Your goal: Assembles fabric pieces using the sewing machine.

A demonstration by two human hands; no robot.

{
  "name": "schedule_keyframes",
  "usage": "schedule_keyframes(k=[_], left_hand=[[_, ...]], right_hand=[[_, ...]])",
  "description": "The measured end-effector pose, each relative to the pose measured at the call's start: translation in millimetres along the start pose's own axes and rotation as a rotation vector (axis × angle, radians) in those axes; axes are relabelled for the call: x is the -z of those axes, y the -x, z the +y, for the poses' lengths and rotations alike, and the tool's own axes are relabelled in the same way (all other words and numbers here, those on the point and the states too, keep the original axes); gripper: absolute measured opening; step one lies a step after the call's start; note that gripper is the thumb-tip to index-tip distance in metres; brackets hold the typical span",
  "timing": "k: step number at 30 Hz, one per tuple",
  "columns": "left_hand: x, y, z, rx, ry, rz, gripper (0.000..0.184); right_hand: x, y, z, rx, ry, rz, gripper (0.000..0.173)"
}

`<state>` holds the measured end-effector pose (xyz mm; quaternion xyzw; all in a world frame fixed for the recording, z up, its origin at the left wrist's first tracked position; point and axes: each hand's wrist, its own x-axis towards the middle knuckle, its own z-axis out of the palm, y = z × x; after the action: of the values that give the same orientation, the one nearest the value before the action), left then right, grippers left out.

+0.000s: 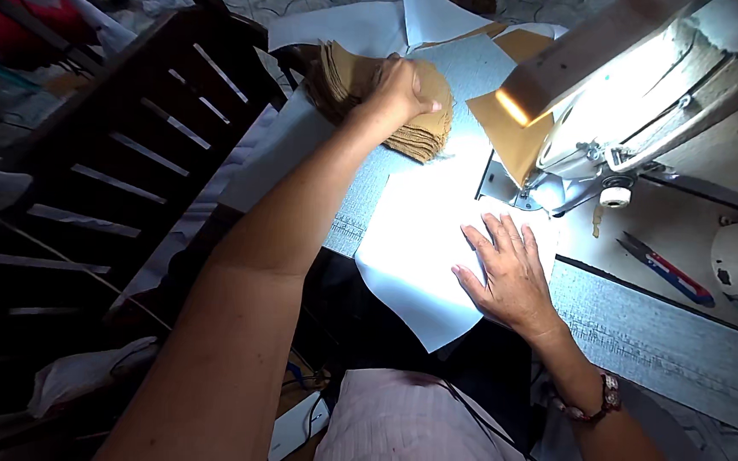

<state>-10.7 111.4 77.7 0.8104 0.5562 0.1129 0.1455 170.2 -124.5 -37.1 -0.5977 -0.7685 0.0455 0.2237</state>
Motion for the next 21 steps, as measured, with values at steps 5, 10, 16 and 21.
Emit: schedule_keyframes(k=[5, 10, 16, 21], left_hand=[[-6.7, 3.3, -7.7, 0.039, 0.115, 0.105, 0.036], [-11.6, -5.0, -24.8, 0.046, 0.598, 0.369, 0.03], [-1.3, 89.1, 57.4, 0.165, 1.831, 0.198, 0.036], [-43.6, 157.1, 56.2, 0.184, 2.062, -0.002, 0.046]], right_hand=[[0.0, 0.0, 0.1, -0.005, -0.005, -0.013, 0.064], [-0.4, 0.6, -0.2, -0.002, -0.015, -0.01, 0.065], [1.0, 0.9, -0.2, 0.008, -0.018, -0.027, 0.066], [-1.7, 6.0, -1.9, 0.052, -0.055, 0.141, 0.047]])
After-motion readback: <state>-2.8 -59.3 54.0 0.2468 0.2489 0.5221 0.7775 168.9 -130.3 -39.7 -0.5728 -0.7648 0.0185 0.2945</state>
